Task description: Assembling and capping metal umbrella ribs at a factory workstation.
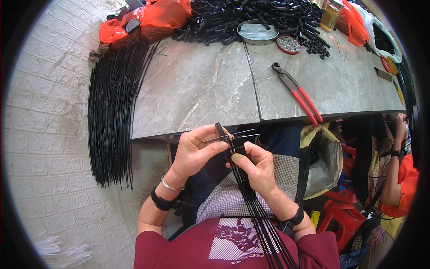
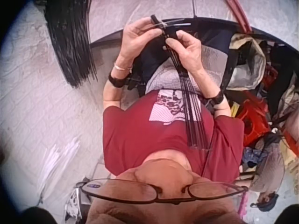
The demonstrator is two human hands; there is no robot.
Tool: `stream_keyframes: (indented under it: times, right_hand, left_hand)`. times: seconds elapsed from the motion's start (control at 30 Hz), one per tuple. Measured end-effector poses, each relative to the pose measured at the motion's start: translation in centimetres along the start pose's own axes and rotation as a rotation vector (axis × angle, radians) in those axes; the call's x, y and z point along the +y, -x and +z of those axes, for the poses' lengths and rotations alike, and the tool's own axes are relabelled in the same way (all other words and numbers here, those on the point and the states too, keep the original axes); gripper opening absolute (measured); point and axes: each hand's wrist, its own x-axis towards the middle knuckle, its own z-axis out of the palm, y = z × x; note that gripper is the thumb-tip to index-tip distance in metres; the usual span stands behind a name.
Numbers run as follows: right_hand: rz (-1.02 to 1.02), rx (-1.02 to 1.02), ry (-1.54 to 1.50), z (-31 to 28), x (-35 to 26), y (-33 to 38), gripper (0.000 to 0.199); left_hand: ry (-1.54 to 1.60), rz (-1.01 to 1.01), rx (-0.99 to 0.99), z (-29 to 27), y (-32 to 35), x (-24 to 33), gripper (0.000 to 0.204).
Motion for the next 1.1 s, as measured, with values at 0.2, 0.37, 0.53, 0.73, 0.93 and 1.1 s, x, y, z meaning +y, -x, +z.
stream_keyframes:
  times: [0.2, 0.37, 0.53, 0.73, 0.93, 1.1]
  right_hand:
    - [0.016, -0.032, 0.028, -0.3, 0.1, -0.3, 0.008]
    - [0.174, -0.043, -0.090, -0.3, -0.3, -0.4, 0.007]
    - [0.231, -0.045, -0.062, -0.6, -0.2, -0.5, 0.008]
    - [0.151, -0.131, 0.135, -1.5, -0.5, -1.4, 0.008]
    - [0.315, -0.194, 0.019, -1.5, -1.3, -1.6, 0.008]
    - [0.294, -0.209, 0.005, -1.5, -1.6, -1.3, 0.013]
  left_hand:
    - [0.021, 0.004, -0.024, -0.2, 0.0, -0.3, 0.030]
    - [0.033, 0.003, -0.007, -0.3, 0.4, -0.6, 0.030]
    - [0.091, -0.091, -0.029, -0.7, 0.2, -0.8, 0.029]
    - [0.119, -0.090, -0.034, -1.4, 0.1, -1.1, 0.028]
    - [0.255, -0.048, -0.076, -1.7, 0.2, -2.1, 0.031]
    - [0.289, -0.035, -0.122, -1.8, 0.1, -2.2, 0.032]
